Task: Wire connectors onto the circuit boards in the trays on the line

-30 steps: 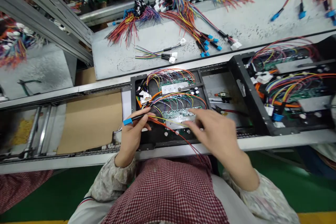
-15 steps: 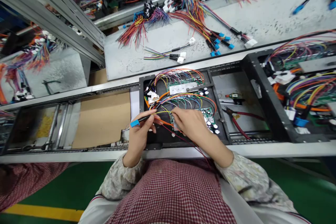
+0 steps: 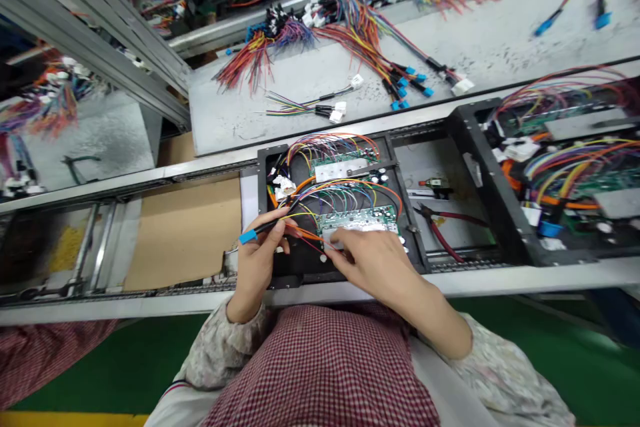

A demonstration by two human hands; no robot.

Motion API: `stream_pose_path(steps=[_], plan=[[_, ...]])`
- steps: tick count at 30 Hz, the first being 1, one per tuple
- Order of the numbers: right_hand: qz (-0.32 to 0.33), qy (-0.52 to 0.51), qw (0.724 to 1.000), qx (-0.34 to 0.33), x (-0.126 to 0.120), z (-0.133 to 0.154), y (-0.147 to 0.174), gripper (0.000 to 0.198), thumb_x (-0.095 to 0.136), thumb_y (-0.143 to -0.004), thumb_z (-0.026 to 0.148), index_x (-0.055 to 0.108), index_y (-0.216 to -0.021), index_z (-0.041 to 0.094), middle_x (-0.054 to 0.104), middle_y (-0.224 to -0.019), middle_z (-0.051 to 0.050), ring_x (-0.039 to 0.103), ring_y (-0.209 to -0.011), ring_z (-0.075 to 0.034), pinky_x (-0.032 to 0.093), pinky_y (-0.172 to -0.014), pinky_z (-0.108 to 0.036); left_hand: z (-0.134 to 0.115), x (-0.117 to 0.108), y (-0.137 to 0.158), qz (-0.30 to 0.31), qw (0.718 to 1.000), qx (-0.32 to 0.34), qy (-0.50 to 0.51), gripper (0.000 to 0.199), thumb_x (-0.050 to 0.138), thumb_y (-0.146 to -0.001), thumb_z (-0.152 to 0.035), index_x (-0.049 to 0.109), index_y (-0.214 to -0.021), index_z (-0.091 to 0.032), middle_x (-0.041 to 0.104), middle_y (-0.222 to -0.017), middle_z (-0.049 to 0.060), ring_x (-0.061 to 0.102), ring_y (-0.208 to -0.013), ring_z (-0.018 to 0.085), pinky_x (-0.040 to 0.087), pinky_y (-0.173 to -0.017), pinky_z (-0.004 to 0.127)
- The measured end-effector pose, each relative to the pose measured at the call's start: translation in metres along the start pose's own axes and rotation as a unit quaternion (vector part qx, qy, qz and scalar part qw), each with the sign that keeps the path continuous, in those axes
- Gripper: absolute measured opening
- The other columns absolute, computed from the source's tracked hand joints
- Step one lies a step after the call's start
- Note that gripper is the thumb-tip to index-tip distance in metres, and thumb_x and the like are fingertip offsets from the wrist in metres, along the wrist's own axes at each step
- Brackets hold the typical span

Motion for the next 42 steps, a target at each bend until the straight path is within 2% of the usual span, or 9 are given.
stream_pose_path(steps=[2,4,6,8,11,15,25,33,42], plan=[[0.012,0.031,0.999,0.005,-0.005,-0.013,0.015,0.031,0.049,-0.097,0.038,0.070,-0.079,0.025,0.070,-0.066,0.002,0.061,-0.055,-0.013,0.026,-0.052,-0.026,-0.001,-0.001,-0.001,0.002,1.000,0.008,0.004,0.022,0.068,-0.089,-0.032,0.073,-0.108,-0.022,0.074,-0.090,0.005,0.071,-0.073,0.014,0.051,-0.048,0.016],[-0.073,0.082,0.990,0.084,-0.026,-0.045,0.030,0.042,0.048,-0.097,0.047,0.067,-0.068,0.023,0.066,-0.060,0.000,0.057,-0.052,-0.014,0.024,-0.051,-0.027,-0.001,-0.002,-0.002,0.008,1.000,0.013,0.010,0.018,0.067,-0.089,-0.031,0.074,-0.104,-0.023,0.073,-0.094,0.004,0.072,-0.076,0.015,0.053,-0.048,0.017],[-0.186,0.120,0.958,0.181,-0.050,-0.079,0.048,0.047,0.048,-0.094,0.057,0.067,-0.071,0.021,0.063,-0.058,-0.002,0.055,-0.051,-0.015,0.026,-0.051,-0.027,0.000,-0.001,-0.004,0.018,1.000,0.005,0.015,0.016,0.068,-0.089,-0.029,0.075,-0.102,-0.024,0.072,-0.095,0.004,0.073,-0.080,0.017,0.056,-0.049,0.019],[-0.231,0.121,0.941,0.216,-0.059,-0.099,0.059,0.045,0.046,-0.095,0.057,0.070,-0.083,0.021,0.068,-0.066,-0.003,0.056,-0.053,-0.015,0.030,-0.052,-0.027,0.002,0.001,-0.004,0.029,0.999,-0.012,0.017,0.016,0.069,-0.088,-0.028,0.076,-0.102,-0.024,0.073,-0.093,0.004,0.075,-0.081,0.018,0.059,-0.052,0.020],[-0.210,0.081,0.955,0.191,-0.052,-0.107,0.057,0.038,0.043,-0.098,0.049,0.071,-0.096,0.022,0.074,-0.080,-0.002,0.057,-0.052,-0.014,0.036,-0.055,-0.027,0.003,0.004,-0.004,0.034,0.999,-0.030,0.022,0.016,0.069,-0.088,-0.028,0.076,-0.101,-0.023,0.075,-0.089,0.004,0.076,-0.079,0.019,0.061,-0.054,0.020],[-0.231,0.025,0.955,0.186,-0.047,-0.107,0.055,0.032,0.046,-0.097,0.044,0.070,-0.097,0.023,0.076,-0.088,-0.002,0.063,-0.060,-0.014,0.040,-0.058,-0.026,0.002,0.004,-0.005,0.022,0.999,-0.033,0.024,0.014,0.070,-0.087,-0.028,0.076,-0.099,-0.021,0.076,-0.087,0.004,0.076,-0.079,0.019,0.062,-0.055,0.021],[-0.203,-0.029,0.954,0.220,-0.038,-0.117,0.051,0.030,0.049,-0.095,0.045,0.069,-0.092,0.023,0.075,-0.083,-0.001,0.052,-0.046,-0.012,0.038,-0.053,-0.026,0.001,0.004,-0.005,0.019,0.999,-0.035,0.027,0.014,0.071,-0.086,-0.028,0.075,-0.098,-0.021,0.075,-0.086,0.003,0.076,-0.080,0.019,0.062,-0.054,0.021],[-0.205,-0.056,0.952,0.219,-0.040,-0.117,0.051,0.030,0.050,-0.094,0.045,0.069,-0.091,0.022,0.074,-0.079,-0.001,0.056,-0.050,-0.012,0.041,-0.055,-0.026,0.002,0.005,-0.005,0.023,0.998,-0.038,0.033,0.015,0.070,-0.087,-0.028,0.074,-0.100,-0.021,0.075,-0.087,0.003,0.076,-0.081,0.019,0.062,-0.056,0.021],[-0.199,-0.006,0.951,0.238,-0.036,-0.125,0.057,0.033,0.049,-0.094,0.048,0.069,-0.096,0.022,0.075,-0.080,-0.004,0.054,-0.049,-0.014,0.039,-0.055,-0.028,0.002,0.005,-0.006,0.029,0.999,-0.031,0.031,0.012,0.070,-0.087,-0.026,0.070,-0.098,-0.020,0.074,-0.087,0.003,0.076,-0.082,0.020,0.061,-0.055,0.021]])
Point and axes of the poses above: each hand's wrist, its own y-axis away from the middle knuckle, its own x-axis out of the palm, z = x × y, the point moved 8 cm from there along -y, towards the middle knuckle
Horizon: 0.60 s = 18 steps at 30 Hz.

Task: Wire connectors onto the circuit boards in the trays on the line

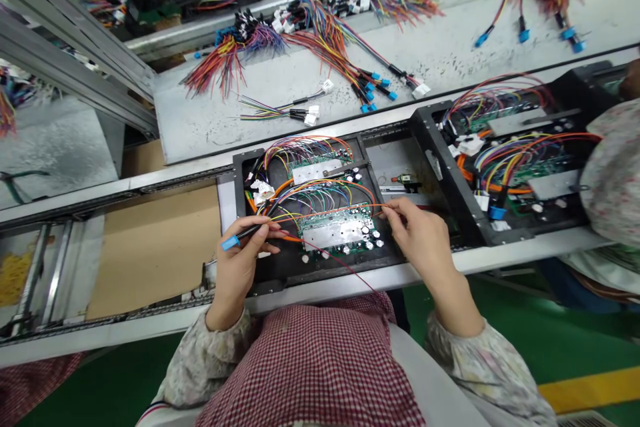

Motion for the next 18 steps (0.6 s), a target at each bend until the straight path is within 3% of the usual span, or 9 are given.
stream_pose_path(steps=[14,18], plan=[[-0.002,0.031,0.998,-0.047,0.000,0.004,-0.001,0.037,0.046,-0.095,0.050,0.070,-0.094,0.022,0.074,-0.077,-0.004,0.055,-0.047,-0.015,0.037,-0.052,-0.029,0.000,-0.001,0.000,-0.008,0.999,-0.012,-0.030,0.020,0.071,-0.086,-0.033,0.067,-0.099,-0.018,0.074,-0.089,0.005,0.076,-0.082,0.020,0.061,-0.056,0.023],[-0.033,0.045,0.997,-0.057,-0.012,0.018,0.008,0.037,0.050,-0.094,0.052,0.067,-0.106,0.022,0.074,-0.077,-0.003,0.059,-0.051,-0.016,0.036,-0.052,-0.028,-0.001,0.001,0.000,0.000,1.000,-0.003,-0.015,0.015,0.070,-0.087,-0.030,0.067,-0.096,-0.018,0.073,-0.088,0.004,0.076,-0.082,0.019,0.060,-0.056,0.021]])
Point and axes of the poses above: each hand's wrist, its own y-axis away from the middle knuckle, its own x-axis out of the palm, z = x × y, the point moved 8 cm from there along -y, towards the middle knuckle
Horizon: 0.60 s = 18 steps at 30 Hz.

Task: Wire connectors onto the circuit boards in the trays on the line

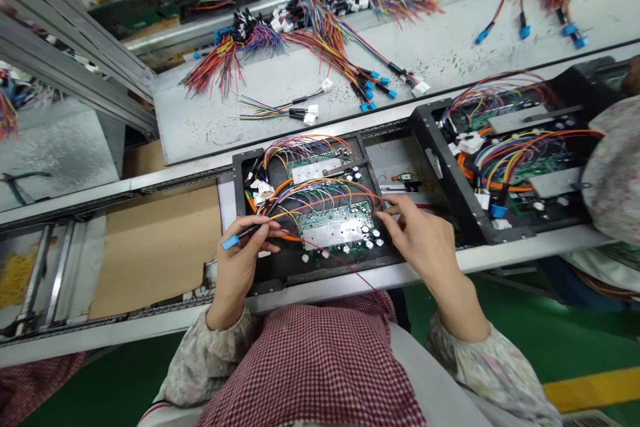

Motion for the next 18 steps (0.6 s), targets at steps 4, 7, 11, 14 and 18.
stream_pose_path(steps=[4,7,11,14,18], plan=[[0.097,-0.038,0.989,-0.101,0.010,0.039,0.031,0.032,0.053,-0.093,0.052,0.067,-0.097,0.023,0.067,-0.063,0.002,0.059,-0.049,-0.014,0.035,-0.051,-0.027,-0.001,0.001,0.000,0.008,1.000,0.002,0.002,0.010,0.068,-0.088,-0.028,0.067,-0.093,-0.018,0.071,-0.089,0.003,0.076,-0.083,0.019,0.060,-0.056,0.020],[0.217,-0.031,0.961,-0.169,0.028,0.048,0.056,0.035,0.045,-0.098,0.044,0.067,-0.079,0.024,0.067,-0.062,0.002,0.060,-0.050,-0.014,0.032,-0.050,-0.028,0.000,-0.001,0.000,0.013,1.000,0.000,-0.017,0.012,0.066,-0.090,-0.029,0.065,-0.093,-0.018,0.070,-0.089,0.004,0.075,-0.082,0.019,0.060,-0.056,0.022],[0.048,0.012,0.998,-0.030,-0.006,0.006,0.036,0.042,0.048,-0.095,0.054,0.066,-0.073,0.023,0.063,-0.056,-0.001,0.056,-0.047,-0.015,0.033,-0.049,-0.030,-0.017,-0.002,0.000,0.015,0.978,0.095,-0.185,0.012,0.057,-0.095,-0.030,0.065,-0.097,-0.020,0.064,-0.096,0.005,0.070,-0.083,0.017,0.058,-0.060,0.026],[-0.024,-0.075,0.997,0.004,-0.020,-0.002,0.019,0.031,0.049,-0.096,0.046,0.071,-0.092,0.023,0.073,-0.085,-0.005,0.067,-0.073,-0.019,0.048,-0.065,-0.031,-0.035,0.005,0.004,0.018,0.879,0.230,-0.418,0.015,0.055,-0.094,-0.019,0.068,-0.099,-0.022,0.060,-0.098,0.006,0.064,-0.092,0.021,0.055,-0.074,0.033],[-0.016,-0.159,0.987,-0.007,-0.003,0.009,0.009,0.027,0.051,-0.096,0.041,0.073,-0.094,0.026,0.074,-0.095,-0.006,0.069,-0.088,-0.023,0.053,-0.080,-0.036,-0.025,0.017,0.005,0.085,0.735,0.290,-0.607,0.036,0.049,-0.086,-0.004,0.067,-0.113,-0.021,0.063,-0.100,0.010,0.058,-0.095,0.026,0.049,-0.077,0.039]])
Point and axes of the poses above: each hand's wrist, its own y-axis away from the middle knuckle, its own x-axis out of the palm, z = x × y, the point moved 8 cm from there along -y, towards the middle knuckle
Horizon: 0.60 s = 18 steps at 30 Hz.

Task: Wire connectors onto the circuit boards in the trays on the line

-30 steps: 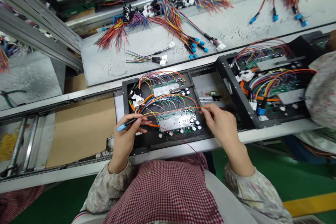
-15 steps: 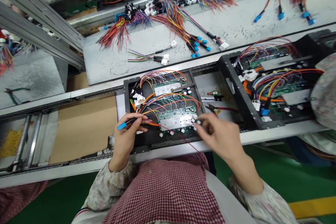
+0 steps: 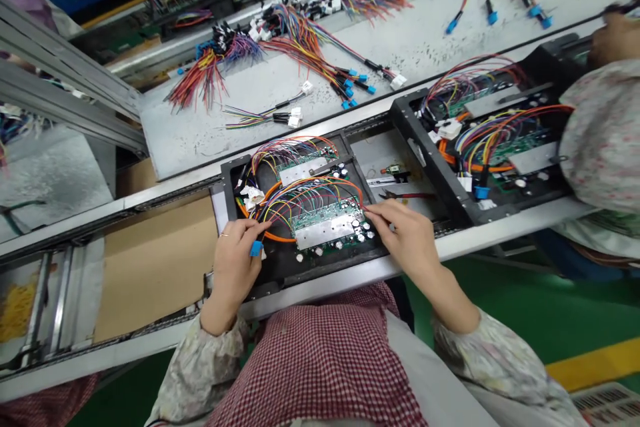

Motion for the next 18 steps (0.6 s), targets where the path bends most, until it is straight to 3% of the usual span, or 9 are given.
stream_pose_path(steps=[3,5,10,18], plan=[[0.008,0.001,1.000,0.025,0.015,-0.008,0.001,0.026,0.055,-0.094,0.042,0.075,-0.093,0.025,0.076,-0.092,-0.005,0.070,-0.080,-0.022,0.054,-0.073,-0.036,-0.001,0.011,0.001,0.035,0.997,0.028,-0.067,0.048,0.045,-0.083,0.001,0.065,-0.121,-0.020,0.065,-0.102,0.012,0.057,-0.096,0.028,0.046,-0.080,0.042],[0.017,0.008,0.999,0.029,0.020,-0.013,0.003,0.026,0.056,-0.093,0.042,0.075,-0.094,0.025,0.076,-0.093,-0.004,0.071,-0.080,-0.023,0.054,-0.072,-0.035,-0.001,0.015,0.001,0.040,0.995,0.033,-0.089,0.045,0.045,-0.086,-0.001,0.065,-0.122,-0.019,0.067,-0.103,0.013,0.057,-0.096,0.029,0.044,-0.083,0.044],[0.017,0.011,1.000,0.023,0.017,-0.017,0.002,0.024,0.057,-0.093,0.040,0.075,-0.094,0.024,0.077,-0.096,-0.004,0.071,-0.083,-0.022,0.053,-0.073,-0.034,-0.003,0.013,-0.001,0.009,0.994,0.038,-0.098,0.028,0.053,-0.094,-0.018,0.067,-0.118,-0.017,0.069,-0.101,0.013,0.057,-0.095,0.029,0.041,-0.082,0.044],[0.036,0.000,0.999,0.011,0.018,-0.015,-0.002,0.025,0.056,-0.092,0.041,0.075,-0.093,0.026,0.077,-0.095,-0.003,0.072,-0.081,-0.022,0.053,-0.072,-0.034,0.001,0.011,0.001,-0.033,0.996,0.028,-0.080,0.021,0.053,-0.093,-0.015,0.070,-0.105,-0.021,0.067,-0.103,0.011,0.056,-0.093,0.025,0.040,-0.080,0.040]])
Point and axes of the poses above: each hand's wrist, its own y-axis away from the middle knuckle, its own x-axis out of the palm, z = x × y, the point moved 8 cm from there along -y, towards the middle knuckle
